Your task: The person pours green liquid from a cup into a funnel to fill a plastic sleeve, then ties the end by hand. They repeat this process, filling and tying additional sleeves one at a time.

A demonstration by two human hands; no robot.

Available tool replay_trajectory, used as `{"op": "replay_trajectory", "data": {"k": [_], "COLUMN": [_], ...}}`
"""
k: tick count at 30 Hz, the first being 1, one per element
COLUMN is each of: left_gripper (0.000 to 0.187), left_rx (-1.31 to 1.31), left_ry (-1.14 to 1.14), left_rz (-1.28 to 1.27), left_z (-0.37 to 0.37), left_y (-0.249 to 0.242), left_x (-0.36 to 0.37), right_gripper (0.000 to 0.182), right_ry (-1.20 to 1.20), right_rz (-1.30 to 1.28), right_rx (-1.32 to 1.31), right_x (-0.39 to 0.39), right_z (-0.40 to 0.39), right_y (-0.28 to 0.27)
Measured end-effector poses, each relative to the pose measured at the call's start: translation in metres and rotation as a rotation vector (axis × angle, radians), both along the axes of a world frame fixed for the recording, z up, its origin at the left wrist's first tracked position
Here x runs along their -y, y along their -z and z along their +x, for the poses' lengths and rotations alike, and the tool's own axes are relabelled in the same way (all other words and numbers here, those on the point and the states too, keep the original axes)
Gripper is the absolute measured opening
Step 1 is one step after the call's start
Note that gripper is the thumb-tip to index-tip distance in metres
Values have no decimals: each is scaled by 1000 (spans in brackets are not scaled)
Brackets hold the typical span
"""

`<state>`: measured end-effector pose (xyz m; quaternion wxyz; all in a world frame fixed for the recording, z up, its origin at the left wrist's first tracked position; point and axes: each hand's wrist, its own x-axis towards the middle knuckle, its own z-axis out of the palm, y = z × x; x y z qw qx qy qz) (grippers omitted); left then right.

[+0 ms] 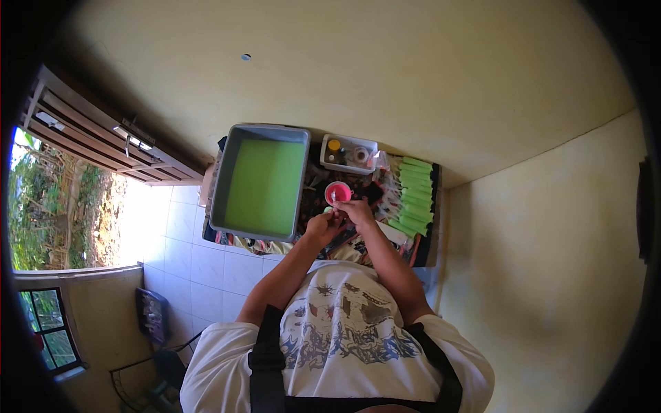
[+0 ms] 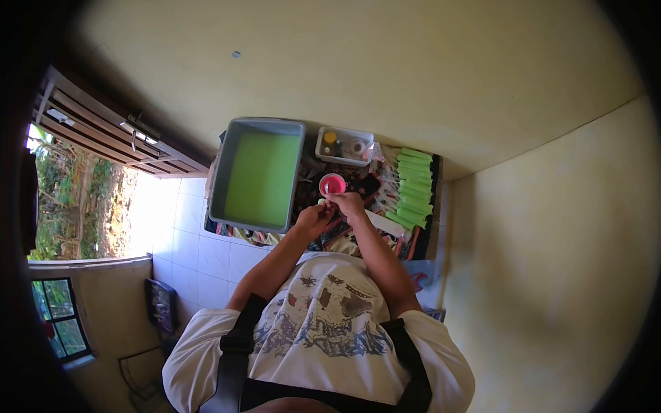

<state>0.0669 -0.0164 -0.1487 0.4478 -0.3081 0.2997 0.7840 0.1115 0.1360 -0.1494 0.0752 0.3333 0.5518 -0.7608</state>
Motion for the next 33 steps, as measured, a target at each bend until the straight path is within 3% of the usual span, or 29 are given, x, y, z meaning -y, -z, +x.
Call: {"op": "replay_trajectory", "data": {"k": [4,7,10,16,19,22,23,25,28,31,33], "left_gripper": [18,18,18,19,21,24,26,31,27,22,17], "left_rx": [-21,-41,-88,-236,-324,-540,-652,-870,-1331,-1816,-1871], "left_ry": [95,120,128,154,214,395,499,711,699,630,835], "left_rz": [-28,-40,-30,-177,-287,-453,-549,-748,-967,-1033,-951], "left_z": [-2,-1,-2,1,-7,-19,-24,-32,-31,-29,-26], "left_y": [-9,0,6,-19,-32,-58,-68,-89,-135,-152,-177], "left_x": [3,1,4,4,6,10,10,10,7,6,2], "right_gripper": [18,14,13,17,21,27,29,33,34,33,32], "right_ry": [67,7,75,134,141,143,96,0,109,192,238], "right_rz": [-440,-596,-583,-447,-199,343,420,567,419,294,366], "right_rx": [52,32,136,53,81,-139,-148,-165,-298,-346,-250], "right_x": [-8,-12,-9,-1,3,17,17,21,29,37,32], "right_z": [3,4,0,-5,-10,-7,-1,16,37,50,55], "right_y": [1,12,22,24,16,-3,-17,-86,-97,-109,-130]}}
